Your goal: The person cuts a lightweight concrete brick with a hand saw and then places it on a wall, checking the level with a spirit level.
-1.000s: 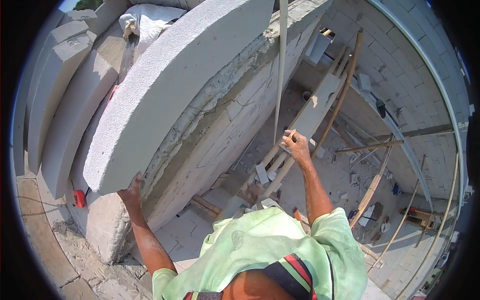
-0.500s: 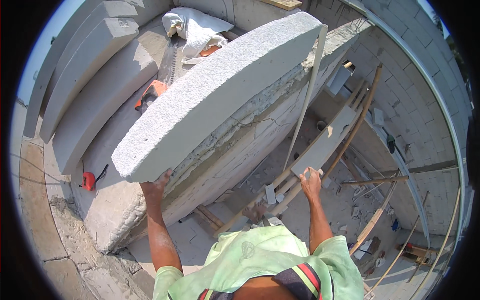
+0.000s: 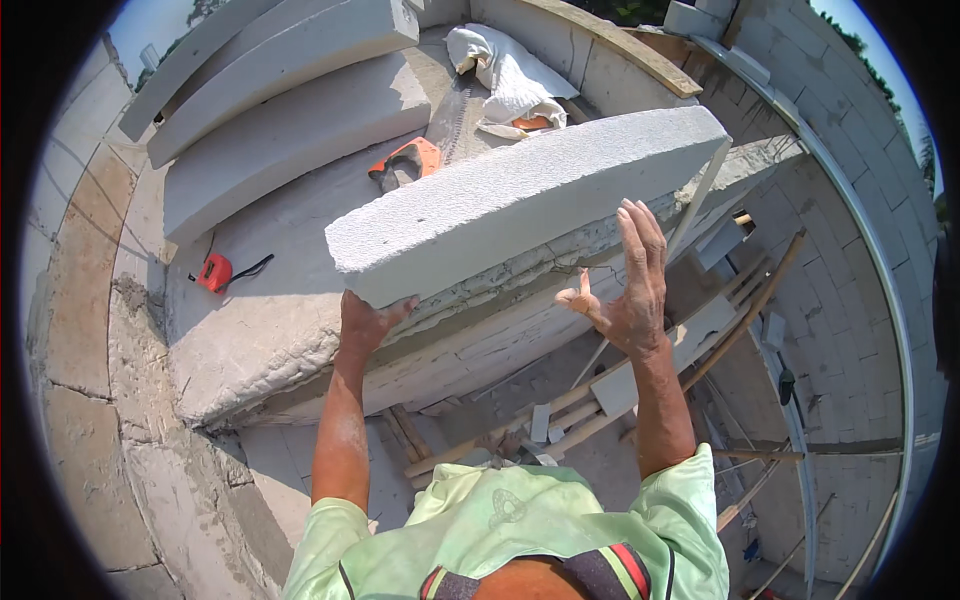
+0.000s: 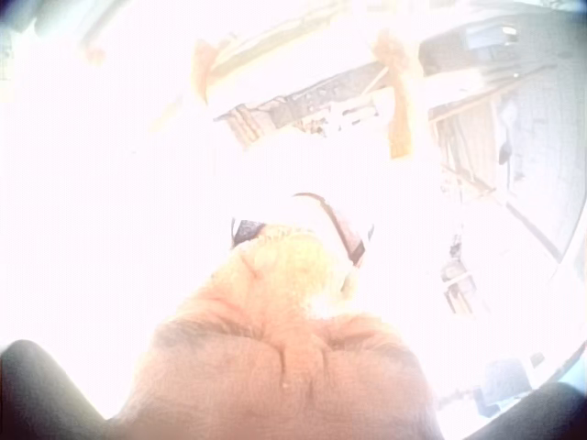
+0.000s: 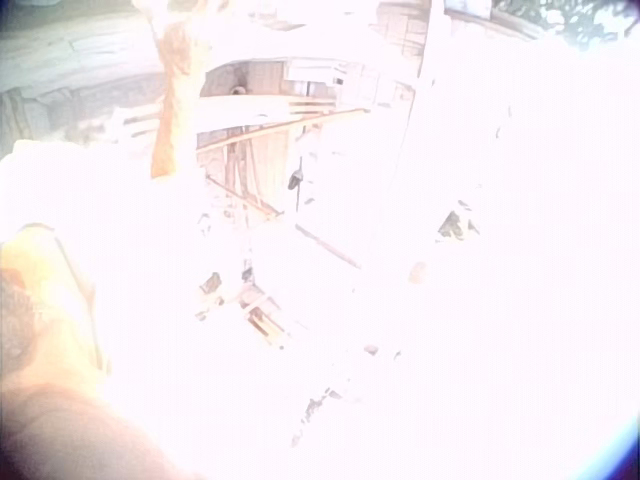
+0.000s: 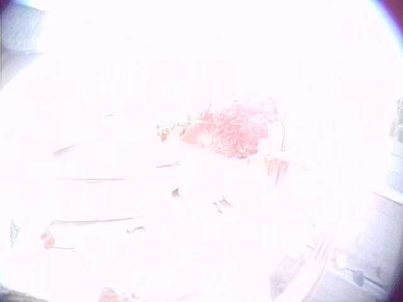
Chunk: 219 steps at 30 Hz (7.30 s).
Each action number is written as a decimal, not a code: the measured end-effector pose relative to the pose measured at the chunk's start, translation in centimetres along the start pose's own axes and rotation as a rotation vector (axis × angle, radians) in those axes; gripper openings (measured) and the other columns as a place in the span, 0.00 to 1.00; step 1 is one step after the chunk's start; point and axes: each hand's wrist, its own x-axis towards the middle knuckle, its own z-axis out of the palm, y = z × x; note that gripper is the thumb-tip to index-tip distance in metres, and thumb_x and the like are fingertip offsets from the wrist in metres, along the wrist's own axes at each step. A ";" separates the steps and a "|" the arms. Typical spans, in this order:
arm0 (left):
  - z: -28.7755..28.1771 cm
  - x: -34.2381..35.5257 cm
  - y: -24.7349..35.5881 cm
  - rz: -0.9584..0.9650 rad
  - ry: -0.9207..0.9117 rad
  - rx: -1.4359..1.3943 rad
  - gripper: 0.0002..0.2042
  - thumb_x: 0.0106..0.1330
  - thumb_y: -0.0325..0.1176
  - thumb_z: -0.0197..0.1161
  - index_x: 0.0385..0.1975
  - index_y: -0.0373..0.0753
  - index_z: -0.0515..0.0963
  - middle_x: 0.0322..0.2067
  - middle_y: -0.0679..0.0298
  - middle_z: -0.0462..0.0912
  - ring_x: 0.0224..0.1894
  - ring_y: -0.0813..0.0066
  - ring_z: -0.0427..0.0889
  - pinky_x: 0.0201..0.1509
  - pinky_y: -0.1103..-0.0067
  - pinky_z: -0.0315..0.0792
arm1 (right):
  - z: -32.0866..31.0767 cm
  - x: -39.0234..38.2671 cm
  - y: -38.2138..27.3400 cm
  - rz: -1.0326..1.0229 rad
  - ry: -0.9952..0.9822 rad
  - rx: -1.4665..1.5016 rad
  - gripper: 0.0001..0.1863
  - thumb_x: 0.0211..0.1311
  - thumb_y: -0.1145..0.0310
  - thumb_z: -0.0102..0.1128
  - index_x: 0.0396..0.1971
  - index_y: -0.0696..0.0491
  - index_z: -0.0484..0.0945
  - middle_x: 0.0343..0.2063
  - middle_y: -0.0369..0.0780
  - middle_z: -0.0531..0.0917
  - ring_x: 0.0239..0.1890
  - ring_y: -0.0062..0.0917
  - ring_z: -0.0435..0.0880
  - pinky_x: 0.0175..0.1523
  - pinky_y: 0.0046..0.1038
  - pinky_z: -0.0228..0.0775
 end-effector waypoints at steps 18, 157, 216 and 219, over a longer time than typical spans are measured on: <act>-0.2 -4.1 8.0 0.582 0.560 0.314 0.52 0.47 0.37 0.81 0.70 0.36 0.53 0.44 0.56 0.81 0.44 0.60 0.83 0.51 0.69 0.77 | 6.2 8.1 -0.6 -0.290 -0.299 -0.175 0.52 0.39 0.48 0.78 0.67 0.47 0.63 0.64 0.43 0.67 0.70 0.37 0.61 0.75 0.48 0.41; 16.9 -0.2 18.7 0.099 -0.091 -0.915 0.58 0.47 0.42 0.78 0.75 0.36 0.45 0.72 0.48 0.54 0.73 0.57 0.55 0.75 0.65 0.52 | -12.7 17.1 3.3 0.341 0.029 0.574 0.46 0.46 0.43 0.69 0.54 0.69 0.70 0.38 0.56 0.78 0.41 0.44 0.83 0.49 0.42 0.74; -0.9 -11.0 6.8 0.513 -0.125 0.478 0.65 0.35 0.66 0.76 0.75 0.54 0.44 0.71 0.41 0.51 0.72 0.37 0.54 0.72 0.44 0.49 | -0.8 3.4 9.6 1.423 0.598 1.065 0.34 0.60 0.62 0.70 0.61 0.63 0.67 0.57 0.46 0.75 0.57 0.35 0.77 0.65 0.38 0.67; 2.6 -8.9 3.4 0.601 0.157 0.409 0.63 0.42 0.64 0.77 0.75 0.55 0.39 0.71 0.37 0.48 0.72 0.36 0.53 0.72 0.43 0.49 | -1.4 4.6 9.1 1.398 0.563 1.184 0.29 0.63 0.65 0.67 0.60 0.62 0.67 0.56 0.47 0.76 0.58 0.37 0.77 0.65 0.40 0.69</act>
